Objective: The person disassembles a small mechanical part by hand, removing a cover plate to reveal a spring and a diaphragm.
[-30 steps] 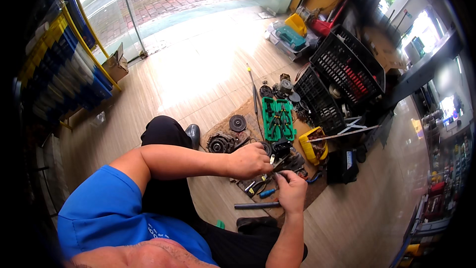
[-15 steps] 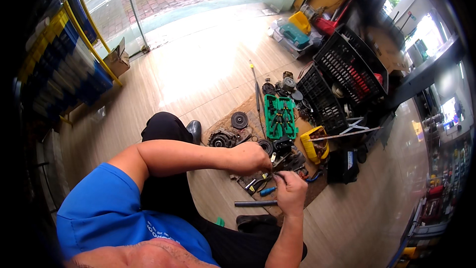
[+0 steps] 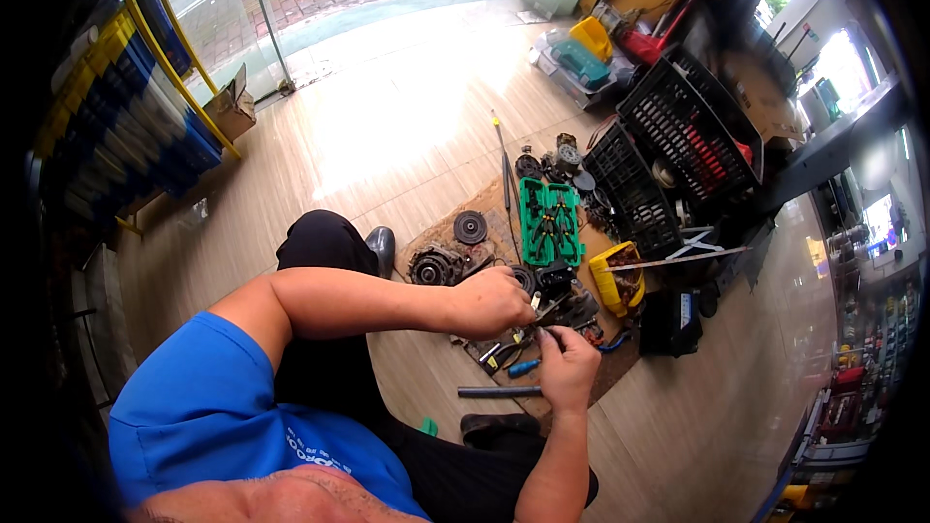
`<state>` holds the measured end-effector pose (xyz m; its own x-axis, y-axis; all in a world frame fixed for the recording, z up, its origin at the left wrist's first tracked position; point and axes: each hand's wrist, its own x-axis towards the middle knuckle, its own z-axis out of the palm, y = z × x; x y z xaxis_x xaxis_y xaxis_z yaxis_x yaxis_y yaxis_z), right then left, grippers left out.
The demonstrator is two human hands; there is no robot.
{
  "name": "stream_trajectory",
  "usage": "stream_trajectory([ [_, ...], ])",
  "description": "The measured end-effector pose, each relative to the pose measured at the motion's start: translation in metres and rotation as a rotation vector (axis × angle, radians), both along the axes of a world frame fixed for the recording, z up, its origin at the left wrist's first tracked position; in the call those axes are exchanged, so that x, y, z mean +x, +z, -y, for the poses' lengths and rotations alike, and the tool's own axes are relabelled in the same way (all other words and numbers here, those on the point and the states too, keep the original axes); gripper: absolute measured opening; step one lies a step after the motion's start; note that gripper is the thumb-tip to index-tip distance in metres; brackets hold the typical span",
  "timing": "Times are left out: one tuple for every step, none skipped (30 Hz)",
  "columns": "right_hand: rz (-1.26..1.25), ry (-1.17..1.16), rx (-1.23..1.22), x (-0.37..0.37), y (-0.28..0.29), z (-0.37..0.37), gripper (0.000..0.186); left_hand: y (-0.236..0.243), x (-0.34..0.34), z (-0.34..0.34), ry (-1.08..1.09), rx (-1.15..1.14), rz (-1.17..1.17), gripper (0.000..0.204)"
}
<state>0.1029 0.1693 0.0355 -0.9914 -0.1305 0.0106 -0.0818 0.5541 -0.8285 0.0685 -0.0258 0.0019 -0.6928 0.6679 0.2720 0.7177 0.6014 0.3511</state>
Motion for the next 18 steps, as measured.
stream_trajectory([
  [0.055,-0.032,-0.031,0.000,-0.001,-0.001,0.008,0.000,0.000,-0.001,0.005,-0.005,-0.023,0.005],
  [0.032,-0.031,-0.020,-0.001,-0.002,-0.001,0.007,0.001,0.001,-0.003,0.007,-0.011,-0.044,0.005],
  [0.009,-0.032,-0.010,-0.001,-0.004,-0.002,0.007,0.001,0.001,-0.003,0.023,0.012,-0.025,0.005],
  [-0.016,-0.043,0.003,0.000,-0.005,-0.005,0.007,0.002,0.000,-0.005,0.029,0.037,-0.008,0.004],
  [-0.180,0.009,0.064,-0.003,-0.005,-0.005,0.007,0.004,-0.001,-0.006,0.031,0.061,0.010,0.004],
  [-0.327,0.051,0.136,-0.003,-0.004,-0.005,0.007,0.012,0.001,-0.007,0.056,0.030,0.102,0.005],
  [-0.352,0.082,0.150,-0.008,-0.002,0.000,0.010,0.007,-0.005,-0.005,0.109,0.005,0.242,0.011],
  [-0.372,0.098,0.152,-0.008,-0.001,0.001,0.011,0.008,-0.005,-0.001,0.112,0.009,0.323,0.020],
  [-0.376,0.081,0.190,-0.008,0.000,-0.002,0.011,0.007,-0.008,-0.001,0.115,0.111,0.427,0.025],
  [-0.396,0.095,0.206,-0.008,-0.002,-0.008,0.010,0.001,-0.012,0.000,0.063,0.171,0.454,0.025],
  [-0.371,0.116,0.176,-0.009,-0.006,-0.011,0.010,0.001,-0.007,-0.001,0.115,0.247,0.471,0.012],
  [-0.374,0.105,0.135,-0.010,-0.009,-0.013,0.010,0.012,-0.006,-0.004,0.157,0.184,0.469,0.015],
  [-0.350,0.102,0.122,-0.011,-0.008,-0.011,0.009,0.013,-0.005,-0.002,0.168,0.171,0.499,0.019],
  [-0.321,0.102,0.083,-0.012,-0.006,-0.008,0.010,0.010,-0.007,-0.001,0.181,0.162,0.528,0.021],
  [-0.301,0.094,0.092,-0.012,-0.006,-0.009,0.011,0.010,-0.007,-0.002,0.180,0.172,0.546,0.020],
  [-0.288,0.094,0.099,-0.012,-0.006,-0.009,0.012,0.015,-0.006,-0.001,0.186,0.183,0.556,0.020],
  [-0.274,0.084,0.083,-0.012,-0.007,-0.011,0.013,0.015,-0.006,-0.002,0.191,0.188,0.551,0.020],
  [-0.260,0.075,0.067,-0.013,-0.007,-0.013,0.015,0.014,-0.007,-0.003,0.197,0.194,0.545,0.020],
])
